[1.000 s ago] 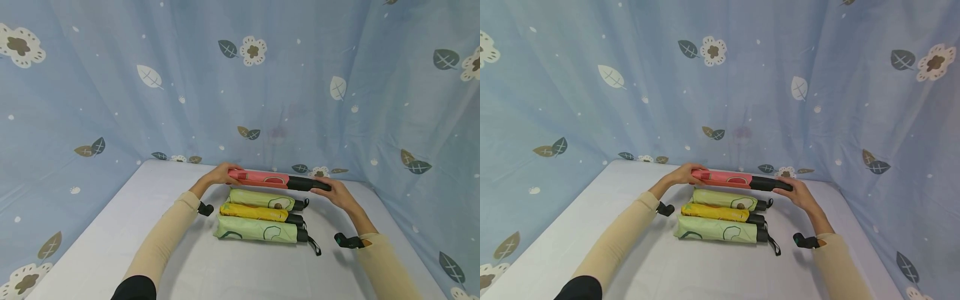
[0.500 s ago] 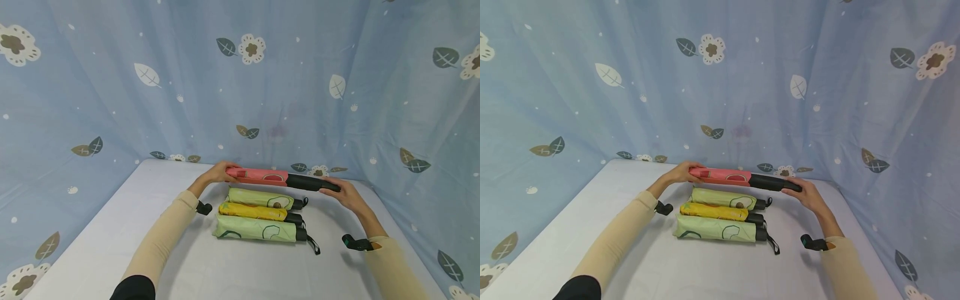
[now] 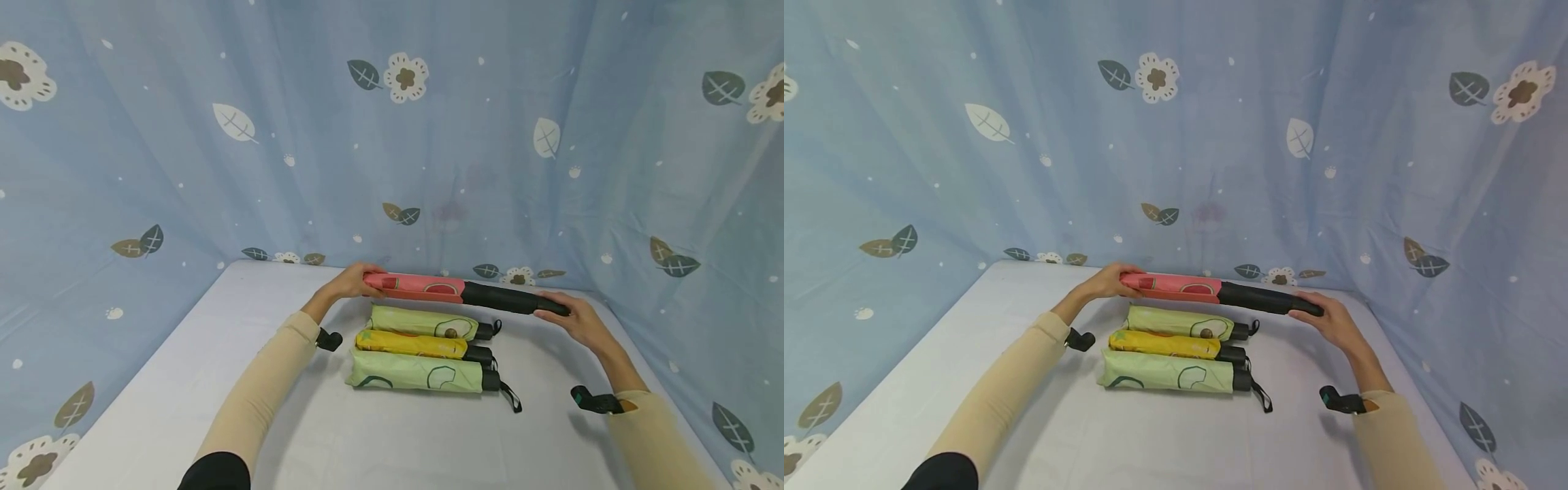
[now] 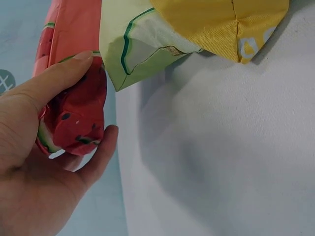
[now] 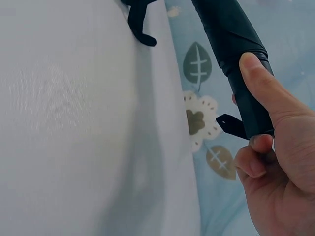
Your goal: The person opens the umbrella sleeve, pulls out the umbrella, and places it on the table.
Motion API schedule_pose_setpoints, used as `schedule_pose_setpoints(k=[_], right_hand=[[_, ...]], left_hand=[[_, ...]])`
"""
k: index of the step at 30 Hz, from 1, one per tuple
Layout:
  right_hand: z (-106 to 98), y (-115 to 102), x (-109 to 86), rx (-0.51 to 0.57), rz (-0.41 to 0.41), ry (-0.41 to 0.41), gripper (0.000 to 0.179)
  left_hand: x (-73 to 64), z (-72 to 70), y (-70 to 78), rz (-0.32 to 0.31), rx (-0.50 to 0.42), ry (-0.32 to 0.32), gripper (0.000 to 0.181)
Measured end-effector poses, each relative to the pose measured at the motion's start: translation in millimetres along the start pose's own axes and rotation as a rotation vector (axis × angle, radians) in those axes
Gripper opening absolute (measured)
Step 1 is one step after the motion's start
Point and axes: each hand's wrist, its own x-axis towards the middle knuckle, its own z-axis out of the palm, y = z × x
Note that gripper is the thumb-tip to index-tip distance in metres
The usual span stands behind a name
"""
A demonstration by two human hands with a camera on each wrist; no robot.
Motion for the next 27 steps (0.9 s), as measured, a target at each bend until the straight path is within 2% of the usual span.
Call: schedule_pose_setpoints(k=[14, 27], right_hand=[[-12.8, 18.8, -16.4, 0.009, -0.015, 0.033, 0.051], [-26.0, 29.8, -32.4, -0.007, -0.031, 0.024, 0.048]], left_hand=[[-0.7, 1.1, -3.4, -0.019, 0.062, -0.002, 0.056], [1.5, 3.6, -10.0, -0.050, 0.064, -0.011, 0.052]])
